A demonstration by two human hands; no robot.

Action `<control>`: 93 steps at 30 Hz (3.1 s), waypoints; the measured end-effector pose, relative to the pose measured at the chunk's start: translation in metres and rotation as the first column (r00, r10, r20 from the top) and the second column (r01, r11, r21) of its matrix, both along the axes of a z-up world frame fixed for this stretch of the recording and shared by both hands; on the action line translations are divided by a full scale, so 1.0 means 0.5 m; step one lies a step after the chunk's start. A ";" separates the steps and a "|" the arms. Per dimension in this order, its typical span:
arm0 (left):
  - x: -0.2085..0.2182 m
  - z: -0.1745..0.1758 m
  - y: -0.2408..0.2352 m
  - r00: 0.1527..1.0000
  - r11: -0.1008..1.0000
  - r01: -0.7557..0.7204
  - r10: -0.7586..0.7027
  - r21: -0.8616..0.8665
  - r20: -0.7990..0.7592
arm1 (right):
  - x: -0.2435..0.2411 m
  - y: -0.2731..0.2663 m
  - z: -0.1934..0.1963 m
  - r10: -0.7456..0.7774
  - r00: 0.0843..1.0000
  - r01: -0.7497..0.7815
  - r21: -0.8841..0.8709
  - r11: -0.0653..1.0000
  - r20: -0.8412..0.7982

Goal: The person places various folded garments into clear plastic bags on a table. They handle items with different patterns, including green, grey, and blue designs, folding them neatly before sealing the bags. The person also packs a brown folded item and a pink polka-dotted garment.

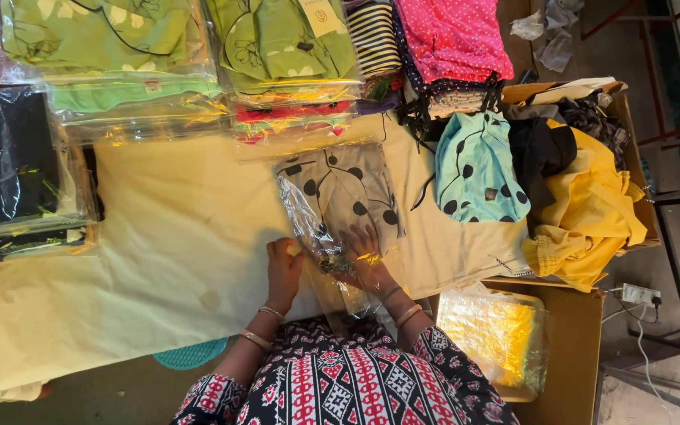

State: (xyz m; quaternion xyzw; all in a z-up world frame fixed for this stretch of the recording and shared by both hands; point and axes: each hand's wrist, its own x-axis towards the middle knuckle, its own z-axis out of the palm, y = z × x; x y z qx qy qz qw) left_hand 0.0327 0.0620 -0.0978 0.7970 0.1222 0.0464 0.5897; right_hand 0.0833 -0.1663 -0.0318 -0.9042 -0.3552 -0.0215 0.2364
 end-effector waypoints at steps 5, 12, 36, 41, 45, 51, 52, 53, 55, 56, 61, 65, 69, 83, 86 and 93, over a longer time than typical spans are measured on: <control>0.017 0.020 -0.005 0.959 0.967 -0.105 0.036 -0.232 -0.282 | -0.014 0.037 -0.031 0.045 0.997 -0.048 -0.046 0.998 -0.070; 0.030 -0.003 -0.002 0.962 0.969 -0.107 0.043 -0.223 -0.271 | -0.012 0.097 -0.074 -0.074 0.996 0.060 0.239 0.969 0.049; 0.028 0.020 -0.005 0.996 0.992 -0.081 0.078 0.099 0.034 | -0.021 0.097 -0.063 0.040 0.989 -0.027 -0.093 0.995 0.140; 0.056 0.150 -0.004 0.964 0.902 0.099 -0.191 0.420 0.184 | -0.021 0.106 0.004 0.104 0.995 -0.104 -0.060 0.993 -0.009; 0.069 0.100 -0.001 0.942 0.816 0.263 -0.332 0.515 0.045 | -0.056 -0.019 -0.154 -0.068 0.801 0.298 0.298 0.907 -0.594; 0.062 0.074 0.022 0.926 0.849 0.288 -0.365 0.443 0.098 | -0.042 -0.029 0.011 -0.631 0.775 0.631 0.077 0.772 -0.030; 0.064 0.081 0.024 0.925 0.848 0.290 -0.367 0.443 0.097 | -0.039 -0.035 -0.005 -0.632 0.774 0.632 0.076 0.771 -0.031; 0.065 0.089 0.026 0.920 0.832 0.304 -0.383 0.465 0.084 | -0.036 -0.041 -0.020 -0.618 0.781 0.624 0.112 0.773 -0.092; 0.061 0.093 0.027 0.914 0.814 0.321 -0.400 0.484 0.066 | -0.041 -0.068 -0.063 -0.600 0.785 0.618 0.145 0.772 -0.154; 0.064 0.090 0.030 0.916 0.814 0.320 -0.397 0.484 0.061 | -0.039 -0.087 -0.092 -0.574 0.805 0.592 0.149 0.792 -0.147; 0.061 0.077 0.037 0.913 0.792 0.325 -0.404 0.517 0.046 | -0.037 -0.091 -0.067 -0.546 0.835 0.549 0.043 0.835 -0.068; 0.066 0.059 0.047 0.925 0.822 0.291 -0.372 0.489 0.074 | -0.046 -0.044 -0.021 -0.566 0.823 0.568 -0.080 0.819 0.041; 0.073 0.093 0.029 0.934 0.864 0.189 -0.305 0.466 0.187 | -0.075 0.005 -0.048 -0.481 0.873 0.487 -0.106 0.867 0.077; 0.151 0.105 -0.035 0.873 0.741 0.362 -0.482 0.566 0.074 | -0.065 0.049 -0.040 0.137 0.990 -0.132 -0.139 0.982 0.027; 0.142 0.078 -0.023 0.840 0.651 0.378 -0.540 0.659 0.052 | -0.094 0.001 -0.061 0.137 0.991 -0.136 -0.055 0.989 0.006; 0.101 0.052 -0.001 0.837 0.583 0.391 -0.547 0.712 -0.012 | -0.180 -0.044 0.014 -0.346 0.903 0.388 0.142 0.910 -0.254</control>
